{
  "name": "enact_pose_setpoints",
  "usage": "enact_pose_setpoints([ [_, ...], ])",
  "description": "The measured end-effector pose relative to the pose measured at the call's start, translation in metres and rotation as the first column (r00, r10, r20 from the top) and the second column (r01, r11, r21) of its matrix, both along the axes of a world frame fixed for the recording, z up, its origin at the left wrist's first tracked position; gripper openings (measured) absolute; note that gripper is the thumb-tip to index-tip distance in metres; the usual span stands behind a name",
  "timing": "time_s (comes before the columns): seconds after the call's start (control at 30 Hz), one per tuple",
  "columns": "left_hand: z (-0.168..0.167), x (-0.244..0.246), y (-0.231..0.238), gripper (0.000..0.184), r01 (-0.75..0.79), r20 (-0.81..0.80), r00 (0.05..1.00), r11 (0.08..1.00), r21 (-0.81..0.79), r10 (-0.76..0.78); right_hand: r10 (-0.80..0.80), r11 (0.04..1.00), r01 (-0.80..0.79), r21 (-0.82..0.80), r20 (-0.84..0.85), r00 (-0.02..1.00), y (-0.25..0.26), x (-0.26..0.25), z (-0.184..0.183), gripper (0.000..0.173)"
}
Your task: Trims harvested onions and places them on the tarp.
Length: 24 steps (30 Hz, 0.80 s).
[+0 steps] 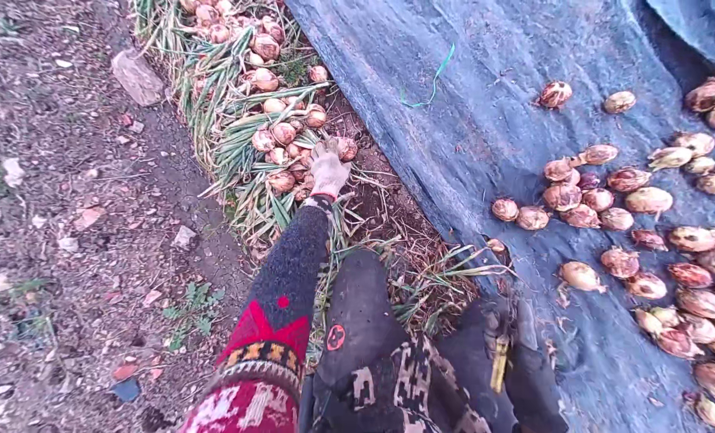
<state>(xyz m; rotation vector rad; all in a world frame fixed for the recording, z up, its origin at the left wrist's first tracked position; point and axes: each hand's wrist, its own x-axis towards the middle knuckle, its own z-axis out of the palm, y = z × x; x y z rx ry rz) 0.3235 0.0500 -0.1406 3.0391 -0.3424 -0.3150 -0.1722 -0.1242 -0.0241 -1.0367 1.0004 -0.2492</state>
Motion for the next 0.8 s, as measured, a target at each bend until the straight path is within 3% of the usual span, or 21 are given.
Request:
enact_pose_setpoints([
  [0.07,-0.029,0.033,-0.006,0.099,0.036,-0.006,0.999,0.997,0.069,-0.036,0.093,0.996,-0.091,0.02,-0.213,0.973,0.02,-0.002,-0.007,0.047],
  [0.13,-0.047,0.047,-0.011,0.099,0.037,-0.03,0.999,0.993,0.113,-0.034,0.142,0.989,-0.118,0.095,-0.309,0.941,0.036,0.002,-0.007,0.056],
  [0.2,-0.047,0.04,-0.009,0.095,0.034,-0.031,0.999,0.997,0.076,-0.032,0.19,0.982,-0.18,0.062,-0.337,0.922,0.044,0.008,-0.008,0.054],
  [0.33,-0.017,0.005,0.028,0.075,0.024,-0.079,0.996,0.988,-0.156,-0.037,0.283,0.941,-0.33,-0.079,-0.351,0.892,0.045,0.038,-0.018,0.055],
  [0.47,0.023,-0.006,0.091,0.078,0.032,-0.119,0.992,0.986,-0.163,-0.052,0.362,0.904,-0.411,-0.121,-0.297,0.884,0.058,0.064,-0.04,0.06],
  [0.53,0.053,-0.015,0.105,0.075,0.063,-0.119,0.988,0.965,-0.254,-0.096,0.39,0.886,-0.438,-0.151,-0.268,0.881,0.066,0.07,-0.046,0.06],
  [0.6,0.091,-0.041,0.103,0.075,0.049,-0.135,0.984,0.902,-0.428,-0.118,0.386,0.887,-0.431,-0.167,-0.246,0.889,0.073,0.075,-0.037,0.061],
  [0.7,0.136,-0.107,0.086,0.057,-0.064,-0.264,0.954,0.764,-0.642,-0.142,0.384,0.889,-0.412,-0.199,-0.165,0.909,0.085,0.078,-0.012,0.07],
  [0.77,0.157,-0.164,0.074,0.049,-0.27,-0.467,0.863,0.606,-0.748,-0.192,0.412,0.882,-0.413,-0.227,-0.056,0.91,0.09,0.075,0.001,0.077],
  [0.8,0.165,-0.194,0.072,0.05,-0.377,-0.576,0.771,0.535,-0.756,-0.271,0.424,0.877,-0.409,-0.252,0.007,0.906,0.094,0.071,0.003,0.079],
])
